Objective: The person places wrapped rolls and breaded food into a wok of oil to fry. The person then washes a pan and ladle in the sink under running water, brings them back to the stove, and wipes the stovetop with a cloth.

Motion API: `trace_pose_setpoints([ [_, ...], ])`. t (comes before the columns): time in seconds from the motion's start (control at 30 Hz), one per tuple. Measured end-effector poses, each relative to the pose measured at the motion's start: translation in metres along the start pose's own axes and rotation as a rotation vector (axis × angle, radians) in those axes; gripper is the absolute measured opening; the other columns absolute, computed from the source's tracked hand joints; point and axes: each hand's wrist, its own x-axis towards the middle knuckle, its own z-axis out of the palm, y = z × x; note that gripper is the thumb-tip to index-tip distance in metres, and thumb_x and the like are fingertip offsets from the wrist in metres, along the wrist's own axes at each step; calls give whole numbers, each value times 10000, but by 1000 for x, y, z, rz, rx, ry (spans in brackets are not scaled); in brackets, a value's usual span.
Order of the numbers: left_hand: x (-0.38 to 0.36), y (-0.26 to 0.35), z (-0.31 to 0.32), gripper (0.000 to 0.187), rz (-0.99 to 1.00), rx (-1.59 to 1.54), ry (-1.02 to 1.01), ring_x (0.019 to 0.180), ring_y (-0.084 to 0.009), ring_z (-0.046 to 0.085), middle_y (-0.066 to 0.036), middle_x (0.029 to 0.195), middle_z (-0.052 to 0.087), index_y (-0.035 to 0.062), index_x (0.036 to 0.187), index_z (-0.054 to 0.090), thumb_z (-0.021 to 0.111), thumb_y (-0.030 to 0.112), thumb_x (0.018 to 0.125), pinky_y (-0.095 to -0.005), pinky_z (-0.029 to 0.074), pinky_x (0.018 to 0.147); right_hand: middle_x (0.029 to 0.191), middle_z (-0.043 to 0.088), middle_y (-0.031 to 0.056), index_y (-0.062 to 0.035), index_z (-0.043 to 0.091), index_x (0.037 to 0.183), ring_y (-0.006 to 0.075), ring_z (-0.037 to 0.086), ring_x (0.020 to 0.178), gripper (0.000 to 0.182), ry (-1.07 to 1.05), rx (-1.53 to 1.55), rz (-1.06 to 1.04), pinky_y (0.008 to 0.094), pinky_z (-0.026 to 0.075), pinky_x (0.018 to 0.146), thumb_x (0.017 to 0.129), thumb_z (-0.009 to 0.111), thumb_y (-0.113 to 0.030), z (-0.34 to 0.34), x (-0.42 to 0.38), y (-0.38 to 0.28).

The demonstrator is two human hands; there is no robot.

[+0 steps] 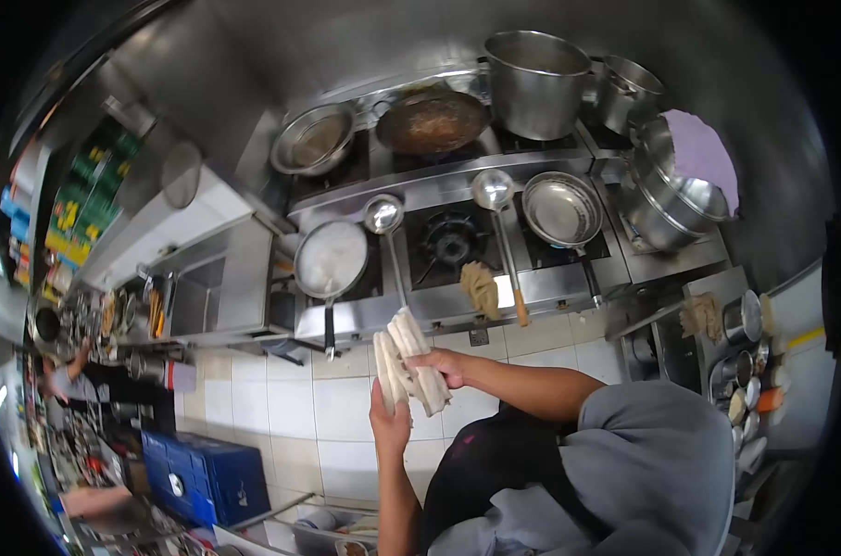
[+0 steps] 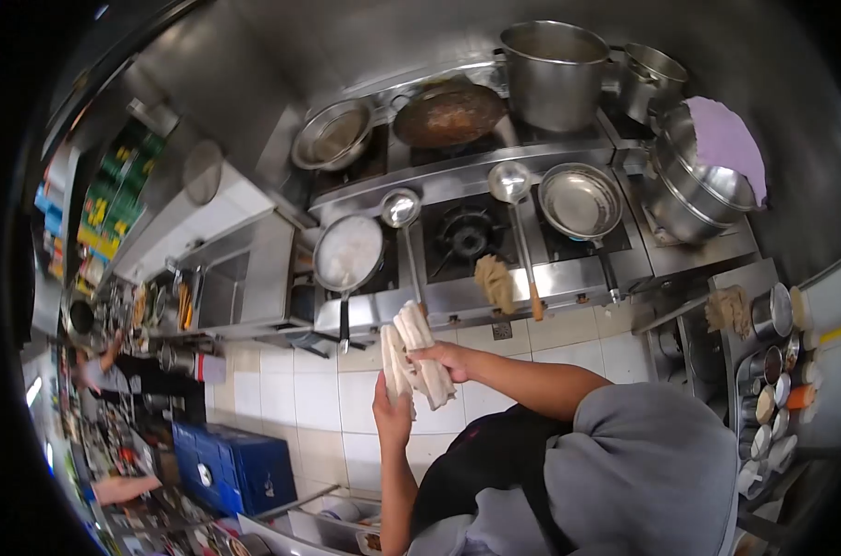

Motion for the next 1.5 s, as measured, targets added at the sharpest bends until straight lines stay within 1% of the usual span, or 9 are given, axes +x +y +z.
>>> trace_pose_setpoints([
  [0.13, 90, 31, 56, 590, 131, -271, -211, 706, -93, 554, -83, 1010, 626, -32, 1417, 387, 500, -5, 838, -242, 468, 613, 1216, 610, 97, -99, 515, 1288, 231, 607, 1078, 471, 43, 103, -224, 440, 526, 911, 880, 703, -242, -58, -37, -75],
  [0.33, 228, 159, 106, 608, 430, 85, -310, 1211, -239, 548, -185, 1302, 576, -3, 1448, 375, 571, 48, 876, -313, 401, 1021, 1330, 538, 122, -91, 429, 1363, 313, 593, 1115, 515, 156, 237, -354, 546, 507, 930, 915, 644, -224, -103, -109, -132],
  [0.47, 352, 214, 161, 581, 985, 599, -129, 1035, -347, 623, -228, 1189, 622, 37, 1422, 434, 589, 52, 862, -396, 484, 887, 1314, 548, 144, -85, 418, 1355, 311, 591, 1121, 490, 198, 301, -498, 549, 520, 910, 921, 617, -194, -140, -146, -133],
  [0.7, 488, 245, 277, 560, 1055, 950, -226, 912, -401, 621, -220, 1012, 568, 38, 1359, 478, 576, 0, 809, -481, 510, 785, 1276, 533, 168, -80, 373, 1371, 325, 605, 1072, 543, 526, 356, -710, 541, 551, 847, 918, 629, -231, -134, -204, -132],
  [1.1, 518, 248, 368, 413, 1124, 1202, -249, 926, -399, 623, -198, 1121, 561, 34, 1311, 492, 489, 85, 901, -501, 514, 791, 1346, 467, 176, -100, 359, 1389, 351, 554, 1144, 649, 547, 425, -840, 547, 502, 937, 857, 694, -258, -125, -183, -166],
  [1.17, 466, 271, 355, 353, 1430, 916, -286, 906, -405, 610, -193, 1083, 586, 28, 1235, 547, 497, 84, 890, -500, 487, 804, 1356, 463, 164, -97, 363, 1385, 349, 548, 1151, 651, 516, 429, -871, 550, 494, 949, 849, 701, -249, -119, -177, -179],
  [1.23, 403, 263, 334, 187, 1234, 701, -635, 861, -396, 606, -220, 921, 629, 1, 985, 645, 526, 88, 870, -465, 490, 766, 1329, 483, 126, -92, 386, 1364, 341, 530, 1179, 646, 463, 453, -921, 556, 473, 980, 828, 720, -226, -114, -171, -195],
  [1.37, 305, 212, 287, 322, 619, 406, -1293, 852, -150, 632, -91, 900, 668, 40, 1137, 627, 634, 288, 931, -318, 508, 785, 1114, 573, 119, -100, 402, 1374, 311, 594, 1077, 599, 341, 488, -1045, 514, 484, 975, 859, 687, -209, -138, -142, -222],
  [1.5, 283, 185, 281, 496, 391, 243, -1216, 936, -180, 625, -150, 1060, 638, 21, 1245, 516, 702, 295, 876, -320, 498, 836, 1114, 599, 120, -21, 473, 1347, 232, 631, 1013, 501, 409, 249, -928, 393, 549, 857, 905, 660, -167, -126, -121, -266],
])
